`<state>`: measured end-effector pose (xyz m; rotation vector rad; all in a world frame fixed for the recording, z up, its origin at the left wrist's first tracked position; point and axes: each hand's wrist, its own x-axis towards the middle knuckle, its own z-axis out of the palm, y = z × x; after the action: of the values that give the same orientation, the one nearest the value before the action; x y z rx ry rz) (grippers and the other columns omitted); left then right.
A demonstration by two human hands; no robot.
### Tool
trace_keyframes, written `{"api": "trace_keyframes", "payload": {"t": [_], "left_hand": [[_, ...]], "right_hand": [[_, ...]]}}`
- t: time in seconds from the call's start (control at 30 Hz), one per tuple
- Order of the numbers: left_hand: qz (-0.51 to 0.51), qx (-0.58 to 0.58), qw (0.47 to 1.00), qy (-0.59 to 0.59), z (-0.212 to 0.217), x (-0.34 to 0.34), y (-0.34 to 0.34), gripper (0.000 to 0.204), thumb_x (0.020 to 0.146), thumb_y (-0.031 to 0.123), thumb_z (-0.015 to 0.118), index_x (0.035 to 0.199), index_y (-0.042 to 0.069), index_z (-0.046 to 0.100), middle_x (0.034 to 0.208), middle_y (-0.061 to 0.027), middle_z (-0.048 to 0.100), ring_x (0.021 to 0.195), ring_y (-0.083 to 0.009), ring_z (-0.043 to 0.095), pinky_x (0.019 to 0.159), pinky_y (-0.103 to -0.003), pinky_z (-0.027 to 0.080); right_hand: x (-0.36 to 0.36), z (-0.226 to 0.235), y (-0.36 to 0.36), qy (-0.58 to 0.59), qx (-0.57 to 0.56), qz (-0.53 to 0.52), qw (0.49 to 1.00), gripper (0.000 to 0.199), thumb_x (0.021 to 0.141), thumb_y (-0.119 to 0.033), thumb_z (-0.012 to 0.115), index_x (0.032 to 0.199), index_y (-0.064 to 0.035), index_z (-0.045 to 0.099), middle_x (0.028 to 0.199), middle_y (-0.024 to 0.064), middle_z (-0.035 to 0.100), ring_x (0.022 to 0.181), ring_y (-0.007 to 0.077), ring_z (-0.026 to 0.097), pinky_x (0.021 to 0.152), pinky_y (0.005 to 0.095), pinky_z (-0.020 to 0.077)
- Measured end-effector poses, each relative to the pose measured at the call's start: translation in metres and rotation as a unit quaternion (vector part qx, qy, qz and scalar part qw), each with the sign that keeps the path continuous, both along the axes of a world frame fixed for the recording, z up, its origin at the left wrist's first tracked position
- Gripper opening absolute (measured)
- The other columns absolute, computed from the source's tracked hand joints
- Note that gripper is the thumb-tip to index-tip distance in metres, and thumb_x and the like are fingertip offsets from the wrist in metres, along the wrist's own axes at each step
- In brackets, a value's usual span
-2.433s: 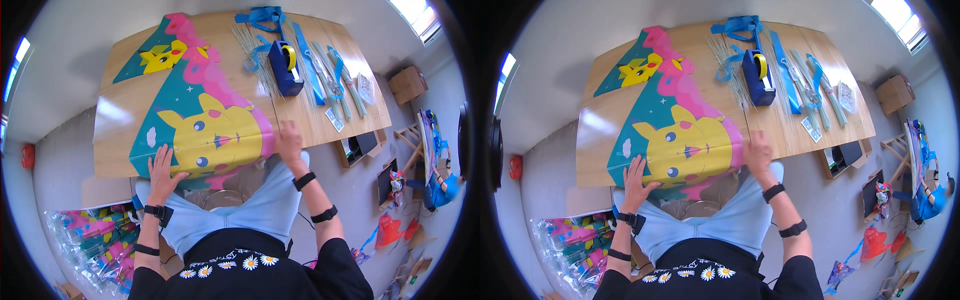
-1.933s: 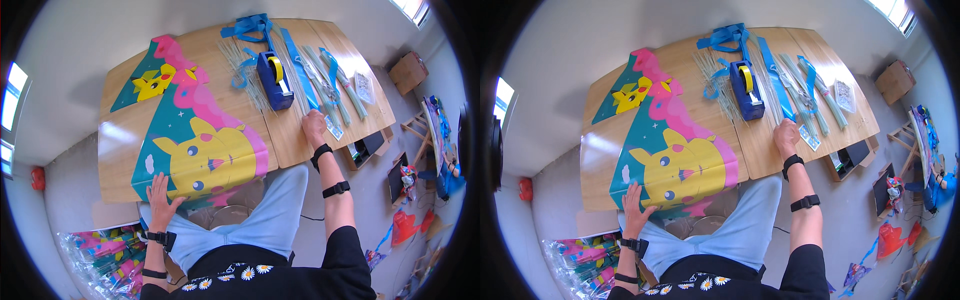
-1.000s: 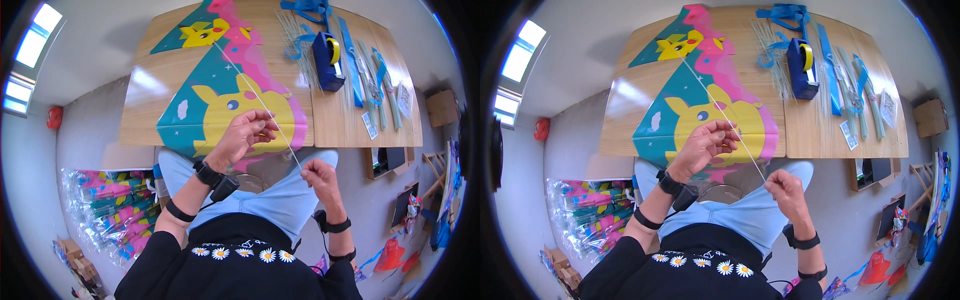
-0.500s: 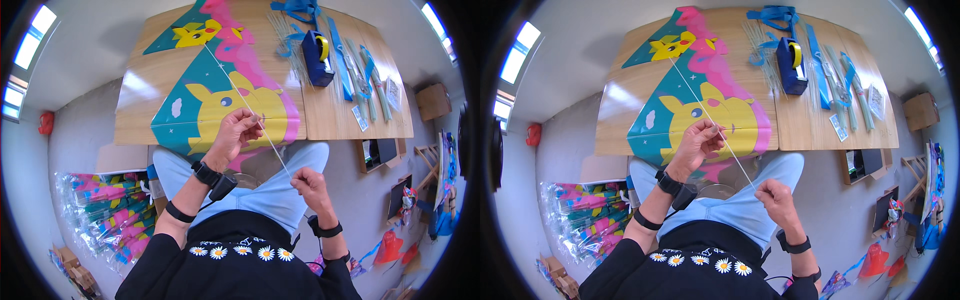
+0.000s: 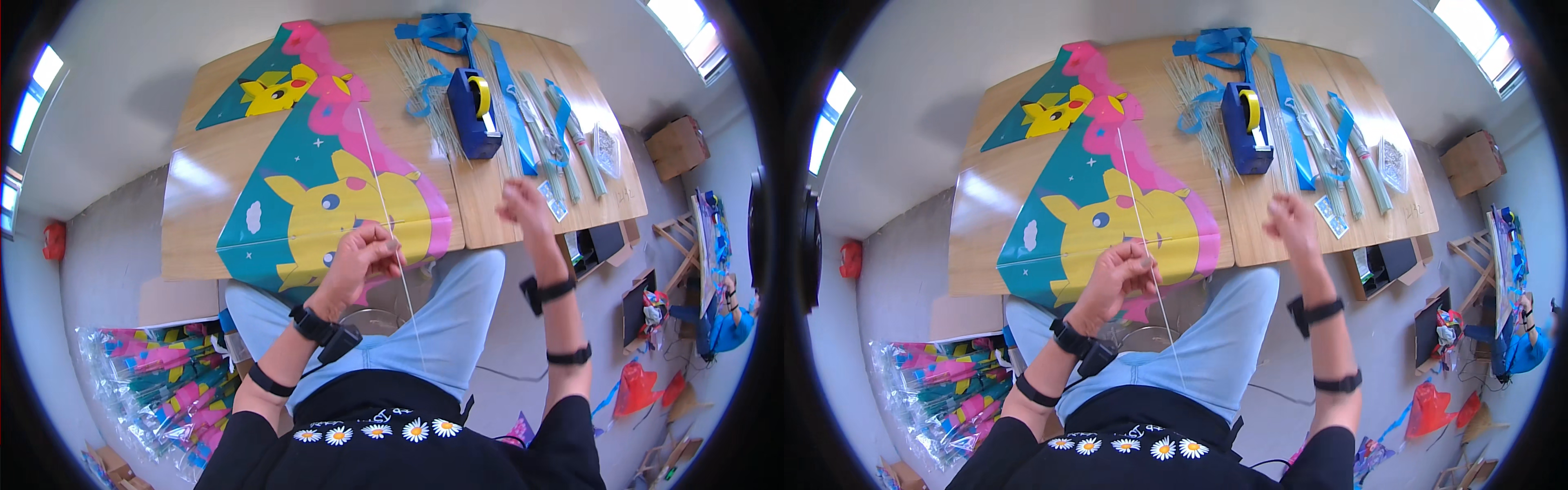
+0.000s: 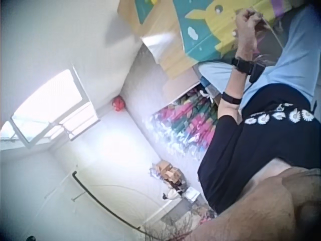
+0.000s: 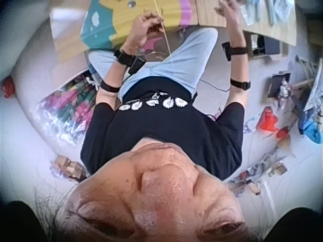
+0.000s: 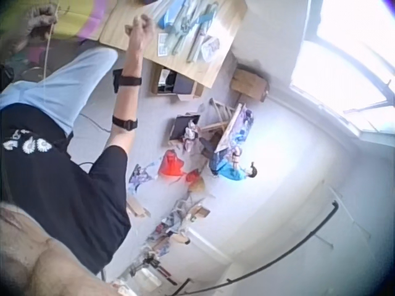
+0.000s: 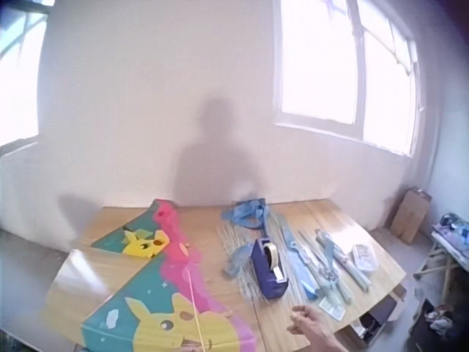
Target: Assembling a kite by attaching support sticks to a plastic kite sail using tape.
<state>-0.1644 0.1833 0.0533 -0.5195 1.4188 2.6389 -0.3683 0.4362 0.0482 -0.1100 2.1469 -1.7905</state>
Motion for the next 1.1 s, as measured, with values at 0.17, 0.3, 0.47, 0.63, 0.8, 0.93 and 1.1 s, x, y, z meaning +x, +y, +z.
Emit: {"api": "trace_keyframes", "payload": {"t": [0.17, 0.3, 0.47, 0.63, 0.8, 0.93, 1.1], "left_hand": [[-0.024, -0.012, 1.0, -0.014, 0.003, 0.008, 0.008, 0.008, 0.095, 0.011, 0.061, 0.091, 0.004, 0.06, 0.082, -0.0101, 0.068, 0.067, -0.0142, 0.066, 0.064, -0.026, 0.055], [-0.019, -0.024, 0.999, -0.016, 0.005, 0.013, 0.005, 0.009, 0.096, 0.013, 0.061, 0.092, 0.005, 0.061, 0.083, -0.0082, 0.068, 0.067, -0.012, 0.065, 0.064, -0.025, 0.055], [-0.027, -0.016, 0.999, -0.028, 0.001, 0.009, 0.006, 0.009, 0.096, 0.013, 0.061, 0.093, 0.004, 0.06, 0.085, -0.0099, 0.068, 0.069, -0.0135, 0.066, 0.065, -0.025, 0.055], [-0.035, -0.016, 0.999, -0.019, 0.0, 0.002, 0.016, 0.01, 0.095, 0.014, 0.062, 0.093, 0.005, 0.06, 0.085, -0.0091, 0.068, 0.069, -0.0128, 0.066, 0.065, -0.025, 0.054], [-0.041, -0.027, 0.999, -0.022, 0.002, -0.012, 0.03, 0.009, 0.095, 0.014, 0.061, 0.093, 0.005, 0.06, 0.084, -0.008, 0.068, 0.069, -0.0121, 0.065, 0.066, -0.025, 0.054], [-0.02, -0.013, 0.999, -0.029, -0.009, -0.041, 0.054, 0.008, 0.095, 0.015, 0.06, 0.092, 0.008, 0.058, 0.082, -0.0067, 0.067, 0.065, -0.0117, 0.063, 0.066, -0.025, 0.053], [-0.024, 0.019, 0.999, -0.028, -0.013, -0.073, 0.087, 0.007, 0.094, 0.017, 0.06, 0.092, 0.011, 0.057, 0.08, -0.0059, 0.068, 0.065, -0.0115, 0.063, 0.065, -0.025, 0.052]], "right_hand": [[-0.093, 0.018, -0.044, -0.024, 0.005, -0.041, 0.999, 0.038, 0.093, -0.019, 0.063, 0.124, -0.0006, 0.052, 0.095, 0.0073, 0.06, 0.075, 0.0176, 0.066, 0.063, 0.0286, 0.0561], [-0.119, 0.025, -0.063, -0.099, 0.034, -0.057, 0.993, 0.032, 0.09, -0.016, 0.064, 0.116, -0.0002, 0.055, 0.097, 0.0105, 0.06, 0.073, 0.0229, 0.067, 0.064, 0.0343, 0.0581], [-0.126, 0.021, -0.061, -0.116, 0.029, -0.051, 0.992, 0.027, 0.087, -0.013, 0.066, 0.108, 0.0018, 0.058, 0.095, 0.0134, 0.06, 0.071, 0.0264, 0.067, 0.065, 0.038, 0.0587], [-0.128, 0.015, -0.056, -0.09, -0.003, -0.023, 0.996, 0.017, 0.087, -0.01, 0.065, 0.097, 0.0014, 0.058, 0.086, 0.0129, 0.061, 0.075, 0.0274, 0.07, 0.068, 0.0372, 0.0616], [-0.118, 0.014, -0.034, -0.082, -0.057, -0.001, 0.995, 0.011, 0.089, -0.006, 0.061, 0.096, 0.0005, 0.058, 0.086, 0.0124, 0.063, 0.087, 0.0287, 0.07, 0.072, 0.0401, 0.0607], [-0.056, 0.05, -0.015, -0.063, -0.106, 0.024, 0.992, 0.01, 0.089, -0.012, 0.062, 0.09, -0.0034, 0.058, 0.091, 0.0081, 0.063, 0.099, 0.024, 0.068, 0.083, 0.0401, 0.0525], [0.086, 0.1, 0.067, -0.018, -0.015, 0.021, 1.0, 0.017, 0.085, -0.017, 0.064, 0.089, -0.0005, 0.062, 0.086, 0.0036, 0.063, 0.082, 0.0093, 0.054, 0.074, 0.0246, 0.0411]]}}
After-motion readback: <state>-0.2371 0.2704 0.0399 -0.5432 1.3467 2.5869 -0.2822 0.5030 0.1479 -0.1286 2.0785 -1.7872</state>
